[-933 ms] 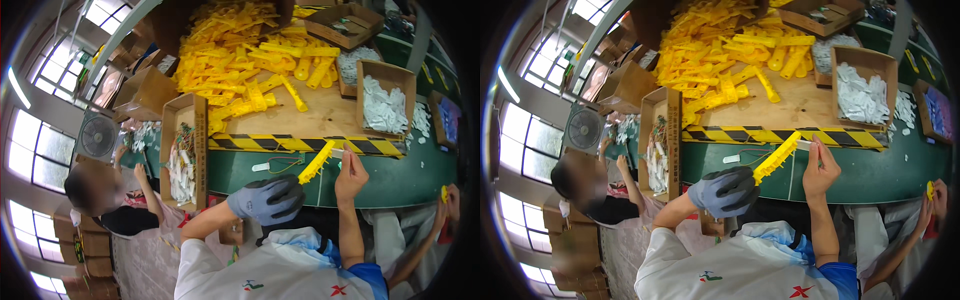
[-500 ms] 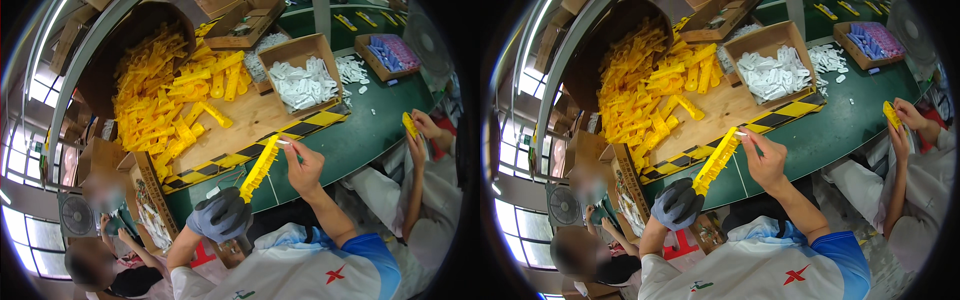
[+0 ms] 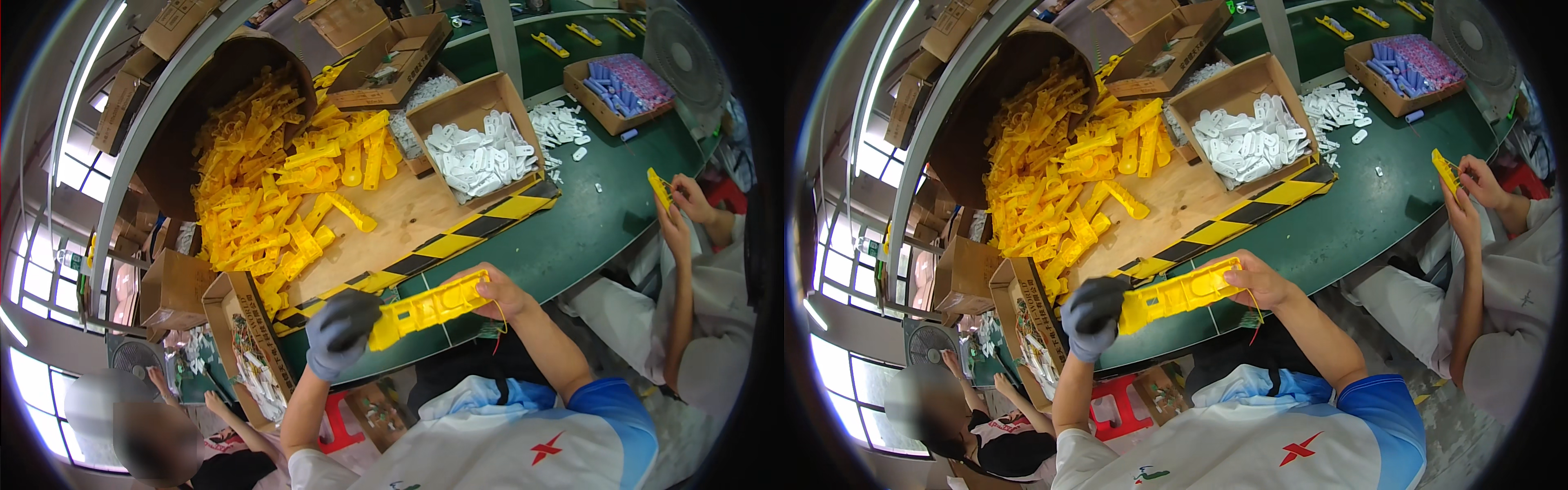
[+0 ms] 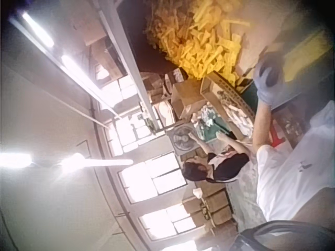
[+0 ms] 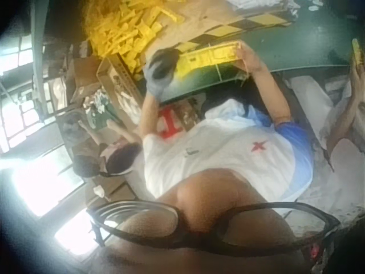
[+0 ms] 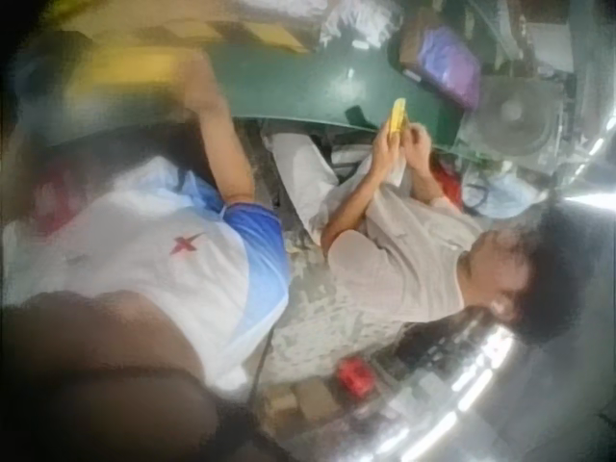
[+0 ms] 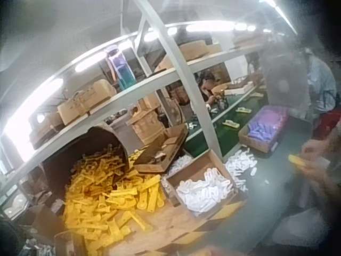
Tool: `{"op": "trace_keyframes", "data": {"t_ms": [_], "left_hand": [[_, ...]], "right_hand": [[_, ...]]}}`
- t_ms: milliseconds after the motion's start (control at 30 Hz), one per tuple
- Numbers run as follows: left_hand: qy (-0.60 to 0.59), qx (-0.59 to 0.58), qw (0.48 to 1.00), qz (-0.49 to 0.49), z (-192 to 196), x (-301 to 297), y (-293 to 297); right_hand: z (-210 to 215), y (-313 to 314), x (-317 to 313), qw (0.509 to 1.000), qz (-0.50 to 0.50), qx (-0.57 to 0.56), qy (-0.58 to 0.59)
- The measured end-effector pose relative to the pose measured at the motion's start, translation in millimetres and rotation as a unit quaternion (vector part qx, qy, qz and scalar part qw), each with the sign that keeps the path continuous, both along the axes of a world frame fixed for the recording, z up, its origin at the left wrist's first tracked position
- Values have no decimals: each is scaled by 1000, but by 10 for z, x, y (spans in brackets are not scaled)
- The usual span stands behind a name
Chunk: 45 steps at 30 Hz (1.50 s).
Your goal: Assemble electronic circuit boards and wiring into yellow plastic housings at an industrial workstation.
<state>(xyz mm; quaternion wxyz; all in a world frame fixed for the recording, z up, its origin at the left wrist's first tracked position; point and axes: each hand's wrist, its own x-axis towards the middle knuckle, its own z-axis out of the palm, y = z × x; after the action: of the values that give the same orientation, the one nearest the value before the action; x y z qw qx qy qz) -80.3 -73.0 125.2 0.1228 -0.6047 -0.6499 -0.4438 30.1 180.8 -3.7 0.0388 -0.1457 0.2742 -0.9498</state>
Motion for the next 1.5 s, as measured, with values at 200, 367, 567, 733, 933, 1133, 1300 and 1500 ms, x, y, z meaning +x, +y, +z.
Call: {"op": "trace_keyframes", "data": {"t_ms": [200,367,567,733,933,1133,1300,1500], "left_hand": [[-534,216,816,39,-360,-126,389],[-561,41,814,145,-933,464,844],[-564,164,781,214,-898,254,882],[-557,164,780,232,-982,-60,635],[-581,185,755,243,-940,-138,403],[-565,130,783,224,-1293,-122,356],[-609,140,775,91,-1220,212,455],[-584,94,790,161,-1459,371,560]], "right_hand": [[-21,-196,31,987,-99,-105,-63],[4,-426,-118,948,-207,192,-145],[175,-351,139,834,-292,451,-123],[-18,-219,249,918,-192,332,-95],[-108,-146,217,955,-182,230,-46],[96,-173,-27,947,-195,238,-91],[170,-235,-260,935,-131,272,-186],[92,-410,-392,858,-146,429,-244]]}}
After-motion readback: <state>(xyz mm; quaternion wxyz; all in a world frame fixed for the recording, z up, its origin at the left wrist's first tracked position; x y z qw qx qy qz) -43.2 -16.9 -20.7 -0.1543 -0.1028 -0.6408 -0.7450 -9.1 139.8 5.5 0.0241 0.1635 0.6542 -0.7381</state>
